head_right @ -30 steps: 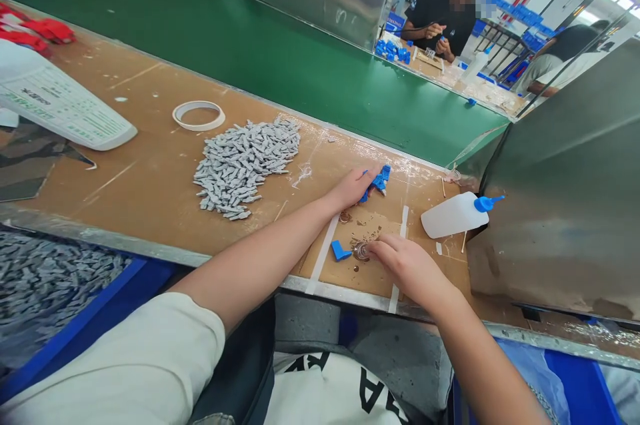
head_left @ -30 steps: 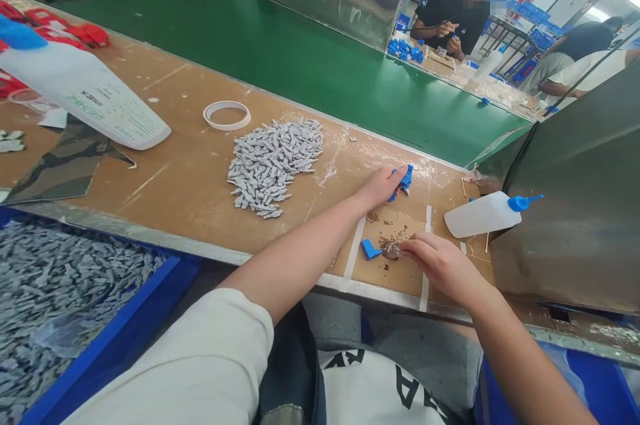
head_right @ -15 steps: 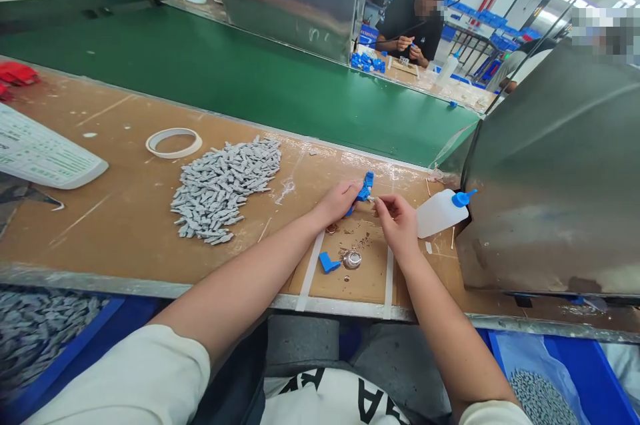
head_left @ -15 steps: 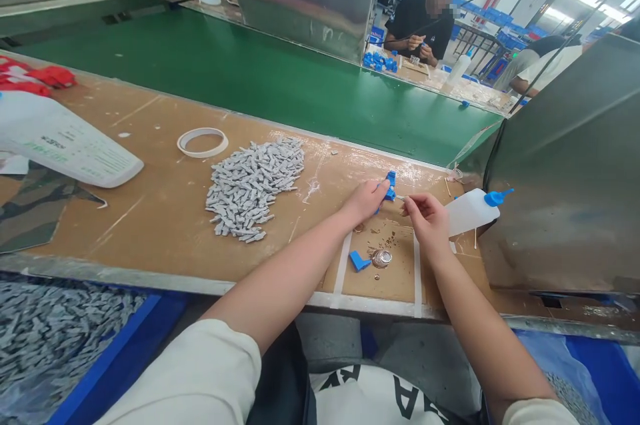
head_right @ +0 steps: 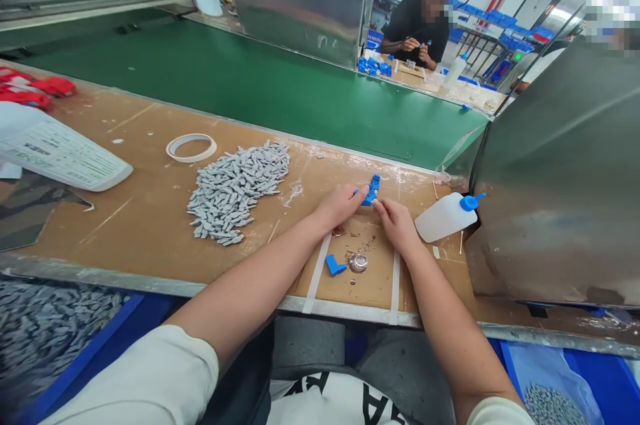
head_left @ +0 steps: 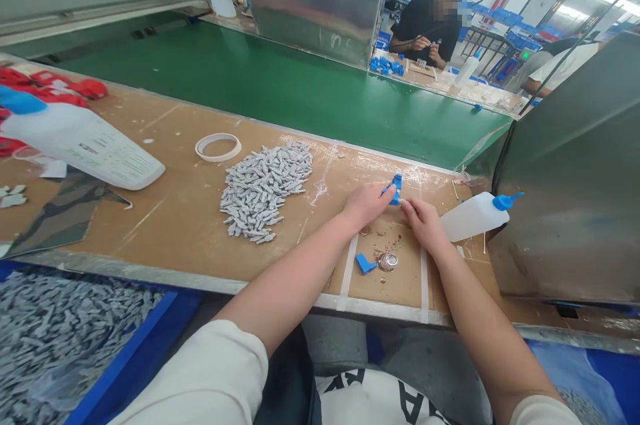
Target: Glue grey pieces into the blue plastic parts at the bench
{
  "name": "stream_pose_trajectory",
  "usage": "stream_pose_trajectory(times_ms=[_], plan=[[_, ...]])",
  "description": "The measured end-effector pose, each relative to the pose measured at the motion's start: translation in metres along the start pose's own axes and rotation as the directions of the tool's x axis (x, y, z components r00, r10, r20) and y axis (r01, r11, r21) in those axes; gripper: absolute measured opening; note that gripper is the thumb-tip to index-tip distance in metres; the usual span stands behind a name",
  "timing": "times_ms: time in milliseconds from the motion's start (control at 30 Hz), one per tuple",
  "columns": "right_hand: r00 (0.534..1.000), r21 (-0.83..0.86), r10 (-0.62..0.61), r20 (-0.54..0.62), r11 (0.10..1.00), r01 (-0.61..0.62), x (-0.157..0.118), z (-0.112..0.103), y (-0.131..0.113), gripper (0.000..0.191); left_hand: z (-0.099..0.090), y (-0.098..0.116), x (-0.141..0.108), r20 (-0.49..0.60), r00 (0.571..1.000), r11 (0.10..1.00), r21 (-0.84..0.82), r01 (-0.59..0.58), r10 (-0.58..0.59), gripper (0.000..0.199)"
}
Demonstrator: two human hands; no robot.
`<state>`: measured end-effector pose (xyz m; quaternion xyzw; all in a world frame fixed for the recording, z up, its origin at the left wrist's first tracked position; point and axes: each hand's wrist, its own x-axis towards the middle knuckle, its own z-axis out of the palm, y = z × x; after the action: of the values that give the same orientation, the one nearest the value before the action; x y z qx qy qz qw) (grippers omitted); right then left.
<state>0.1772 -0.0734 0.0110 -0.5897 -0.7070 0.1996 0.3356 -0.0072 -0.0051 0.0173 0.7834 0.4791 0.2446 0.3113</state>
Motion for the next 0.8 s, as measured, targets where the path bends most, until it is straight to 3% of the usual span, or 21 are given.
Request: stream_pose_trajectory(times_ms=[200,467,800], plan=[[0.994,-0.115,-0.023,0.108,0.993,0.036,-0.01,0.004,-0.007,0.037,0.001,0.005,-0.003,0.014,0.997,0.981,0.181,0.072,-0.076,0.057],[0.998,-0.097,0.066,0.0,0.993,-0.066,-0.015,0.023,-0.003,0.035,0.011,0.016,-0.008,0.001,0.982,0.925,0.336,0.179,-0.19,0.057],[0.988,0.0,0.154,0.004,0.988,-0.154,-0.012,0.024,-0.004,0.035,0.014,0.021,-0.005,-0.028,0.968,0.907,0.344,0.244,-0.25,0.061]])
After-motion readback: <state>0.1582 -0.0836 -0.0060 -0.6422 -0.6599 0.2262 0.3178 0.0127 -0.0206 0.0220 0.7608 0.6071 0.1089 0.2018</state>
